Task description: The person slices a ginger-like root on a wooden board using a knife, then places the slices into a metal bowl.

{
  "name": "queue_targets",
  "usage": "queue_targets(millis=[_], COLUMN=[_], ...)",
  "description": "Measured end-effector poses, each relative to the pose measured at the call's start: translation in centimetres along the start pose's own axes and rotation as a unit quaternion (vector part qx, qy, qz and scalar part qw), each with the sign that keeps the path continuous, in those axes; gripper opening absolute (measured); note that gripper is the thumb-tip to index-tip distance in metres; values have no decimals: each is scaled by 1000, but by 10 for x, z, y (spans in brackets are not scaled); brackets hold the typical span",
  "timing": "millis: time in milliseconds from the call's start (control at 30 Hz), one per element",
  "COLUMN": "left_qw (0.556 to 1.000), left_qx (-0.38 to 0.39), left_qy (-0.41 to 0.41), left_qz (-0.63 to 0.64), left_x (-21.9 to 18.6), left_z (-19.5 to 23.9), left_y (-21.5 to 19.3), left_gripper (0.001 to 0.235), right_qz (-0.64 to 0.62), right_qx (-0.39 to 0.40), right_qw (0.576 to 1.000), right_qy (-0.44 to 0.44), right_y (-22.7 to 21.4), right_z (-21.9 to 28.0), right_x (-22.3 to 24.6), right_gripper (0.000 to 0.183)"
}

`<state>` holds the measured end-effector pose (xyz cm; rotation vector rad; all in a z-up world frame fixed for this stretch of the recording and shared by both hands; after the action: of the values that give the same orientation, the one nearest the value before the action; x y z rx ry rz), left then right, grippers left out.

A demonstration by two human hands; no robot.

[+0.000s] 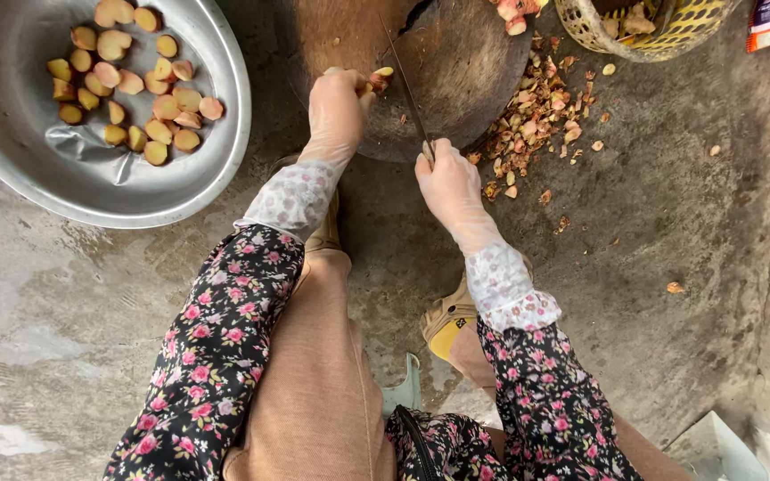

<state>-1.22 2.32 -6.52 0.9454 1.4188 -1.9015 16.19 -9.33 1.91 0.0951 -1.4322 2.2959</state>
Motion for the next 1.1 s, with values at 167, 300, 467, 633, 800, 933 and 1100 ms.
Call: queue_targets(millis=[167, 300, 467, 633, 800, 933, 1100], left_qw=[999, 999, 999, 998, 1000, 1000, 999], left_qx=[30, 30, 9, -18, -26, 4, -7], left_qy=[-3, 10, 40, 40, 3, -6, 29], left_qz=[-18, 6, 10, 36, 16, -7, -40], left_x=[11, 15, 12, 11, 14, 14, 22], left_z=[3, 5, 8, 13, 19, 17, 12], left_y=[8, 9, 6, -2, 2, 5, 9], left_gripper=[19, 18, 21, 22, 20, 17, 11], right_qz=[47, 44, 25, 24, -6, 68, 116], right_qx=[-4, 32, 10, -64, -45, 30, -35], right_qw=[999, 998, 999, 997, 998, 997, 992], right_qy=[-25, 28, 45, 17, -47, 8, 19], right_y=[7, 14, 36, 36, 12, 32, 58], right_z=[-4, -14, -33, -28, -18, -18, -25], right_x=[26, 25, 25, 24, 31, 36, 39], right_gripper=[33, 36, 34, 36, 34, 36, 35])
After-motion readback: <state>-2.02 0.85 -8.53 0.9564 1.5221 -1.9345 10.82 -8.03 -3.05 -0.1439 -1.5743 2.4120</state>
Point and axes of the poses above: each hand's wrist, its own z-axis away from the middle knuckle, its own y-axis out of the palm, x = y × z, the point moved 7 cm from there along -z, towards the middle knuckle, and after that the axes turned 5 degrees about x, right-handed, at the moved point
